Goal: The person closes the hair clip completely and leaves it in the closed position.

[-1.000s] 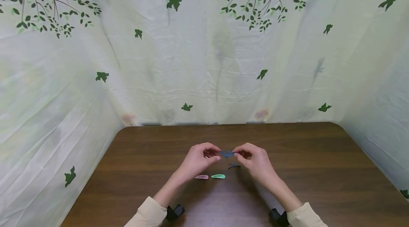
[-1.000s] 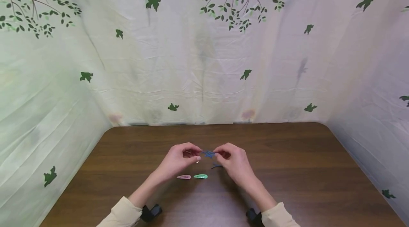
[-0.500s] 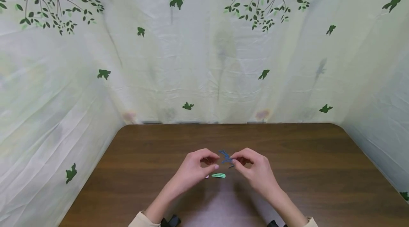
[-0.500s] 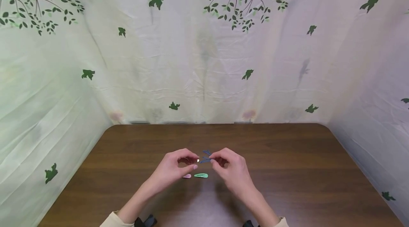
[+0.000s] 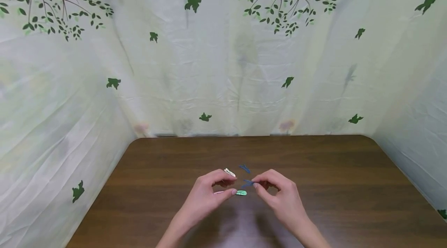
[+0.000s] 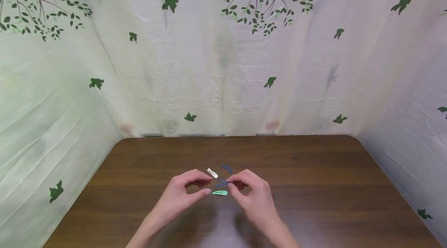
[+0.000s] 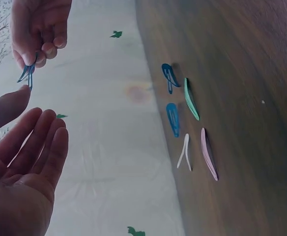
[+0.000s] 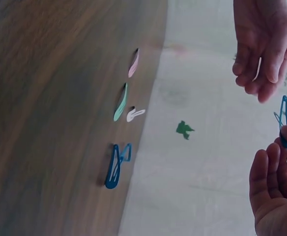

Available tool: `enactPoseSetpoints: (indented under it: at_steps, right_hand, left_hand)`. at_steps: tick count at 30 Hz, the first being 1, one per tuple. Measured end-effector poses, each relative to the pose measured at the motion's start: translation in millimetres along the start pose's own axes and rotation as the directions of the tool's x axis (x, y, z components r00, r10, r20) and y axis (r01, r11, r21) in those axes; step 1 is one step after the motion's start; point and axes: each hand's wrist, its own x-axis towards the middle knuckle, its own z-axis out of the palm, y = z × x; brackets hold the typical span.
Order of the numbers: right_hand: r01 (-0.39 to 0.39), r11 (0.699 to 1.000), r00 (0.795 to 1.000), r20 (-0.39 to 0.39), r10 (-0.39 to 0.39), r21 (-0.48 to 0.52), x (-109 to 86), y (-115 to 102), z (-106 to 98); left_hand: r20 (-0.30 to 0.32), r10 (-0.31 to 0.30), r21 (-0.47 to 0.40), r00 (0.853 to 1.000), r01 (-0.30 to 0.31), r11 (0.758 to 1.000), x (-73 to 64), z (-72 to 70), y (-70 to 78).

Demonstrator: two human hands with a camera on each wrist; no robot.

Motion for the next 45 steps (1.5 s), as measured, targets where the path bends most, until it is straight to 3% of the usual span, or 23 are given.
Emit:
enactPoseSetpoints:
  at_steps: [6,19,31,39,45]
  right_hand:
    - [0.008,1.0,1.0,0.0,-0.008,0.025,-5.7,-3,1]
    - [0.021,0.999,1.0,-0.017,-0.02,0.036,-10.3,-10,9]
    - [0.103,0.994,0.995,-0.018,-0.102,0.039,-12.7,-13,11]
    - [0.147,0.988,0.989,-0.012,-0.147,0.04,-13.4,-15,13]
    - [0.169,0.985,0.986,-0.009,-0.169,0.039,-14.0,-18,13]
  left_hand:
    - [0.001,-0.039,-0.11,0.999,0.039,0.993,-7.8,2.6,5.5]
    - [-0.011,-0.045,-0.113,0.999,0.044,0.993,-12.6,5.6,5.0]
    - [-0.007,0.066,-0.067,0.998,-0.066,0.996,-15.0,2.3,10.1]
    - [0.025,0.179,0.016,0.983,-0.18,0.984,-14.0,3.1,7.5]
    - [0.013,0.197,0.037,0.98,-0.198,0.98,-15.6,3.8,8.9]
